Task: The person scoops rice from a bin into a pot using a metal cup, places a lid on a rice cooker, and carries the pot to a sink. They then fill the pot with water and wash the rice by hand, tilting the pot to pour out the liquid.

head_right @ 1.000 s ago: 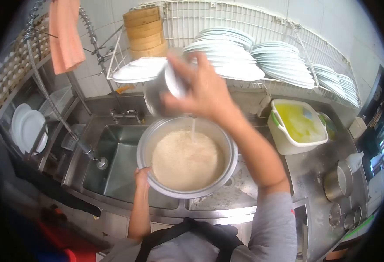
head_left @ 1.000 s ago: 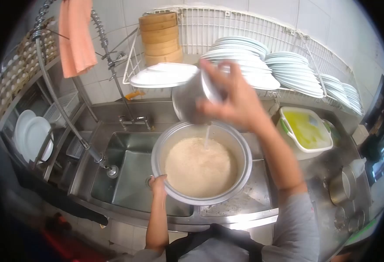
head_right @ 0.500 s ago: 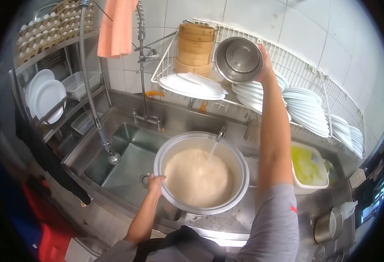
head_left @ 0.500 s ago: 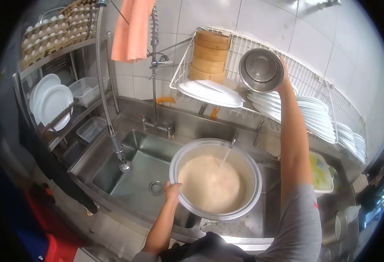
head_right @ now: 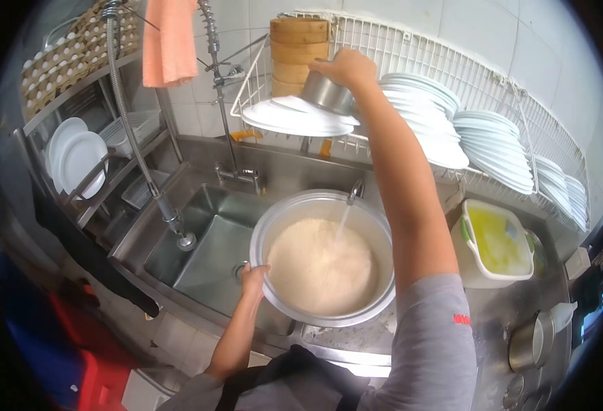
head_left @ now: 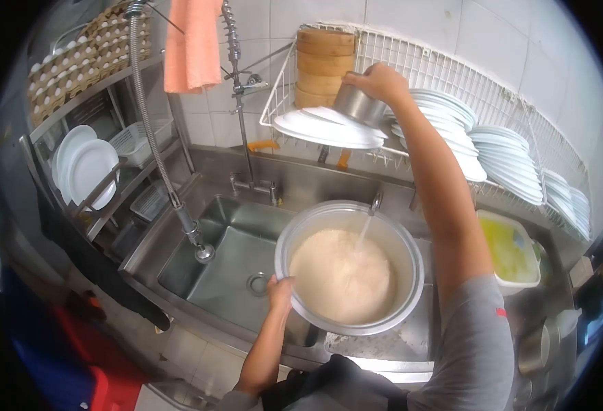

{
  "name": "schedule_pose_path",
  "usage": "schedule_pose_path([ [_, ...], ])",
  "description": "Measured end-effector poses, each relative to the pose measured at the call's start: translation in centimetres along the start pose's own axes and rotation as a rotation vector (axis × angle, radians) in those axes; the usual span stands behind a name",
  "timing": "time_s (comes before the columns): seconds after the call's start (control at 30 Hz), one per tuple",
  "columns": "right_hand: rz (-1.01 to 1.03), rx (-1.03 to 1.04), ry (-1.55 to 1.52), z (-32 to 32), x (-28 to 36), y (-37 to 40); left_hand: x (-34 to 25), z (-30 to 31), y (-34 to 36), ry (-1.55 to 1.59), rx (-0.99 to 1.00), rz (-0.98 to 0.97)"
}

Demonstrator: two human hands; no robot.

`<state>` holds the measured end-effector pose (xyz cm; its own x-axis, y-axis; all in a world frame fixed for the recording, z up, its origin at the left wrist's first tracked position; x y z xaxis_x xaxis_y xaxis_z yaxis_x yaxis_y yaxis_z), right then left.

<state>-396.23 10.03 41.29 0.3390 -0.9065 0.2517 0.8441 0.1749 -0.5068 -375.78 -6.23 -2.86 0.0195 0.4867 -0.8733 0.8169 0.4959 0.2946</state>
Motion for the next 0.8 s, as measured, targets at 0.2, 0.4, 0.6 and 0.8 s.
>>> schedule_pose_path([
  [0.2, 0.299, -0.567, -0.445, -0.7, -0.7, 8.6, 0.2, 0.5, -0.4, -0.106, -0.032, 0.045],
  [0.4, -0.229, 0.557, -0.787, -24.2, -12.5, 26.0, -0.3, 0.0, -0.6, -0.082, 0.012, 0.099],
  [0.6, -0.984, 0.369, -1.702, -36.5, -24.2, 25.8, -1.1, 0.0, -0.2, -0.14, 0.036, 0.135],
  [0.8, -0.872, 0.495, -1.257, -38.2, -22.2, 24.1, -1.8, -0.2, 0.6, -0.128, -0.013, 0.158],
])
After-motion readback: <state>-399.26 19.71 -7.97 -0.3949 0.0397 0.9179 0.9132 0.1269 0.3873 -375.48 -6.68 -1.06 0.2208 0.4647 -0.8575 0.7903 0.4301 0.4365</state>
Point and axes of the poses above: each hand's wrist, its own y-axis away from the middle knuckle, its own z-axis out of the back of the hand, x = y × z, the point moved 3 cm from there along -y, towards the middle knuckle, and after that the axes turned 3 degrees about -y, right-handed, at the moved point
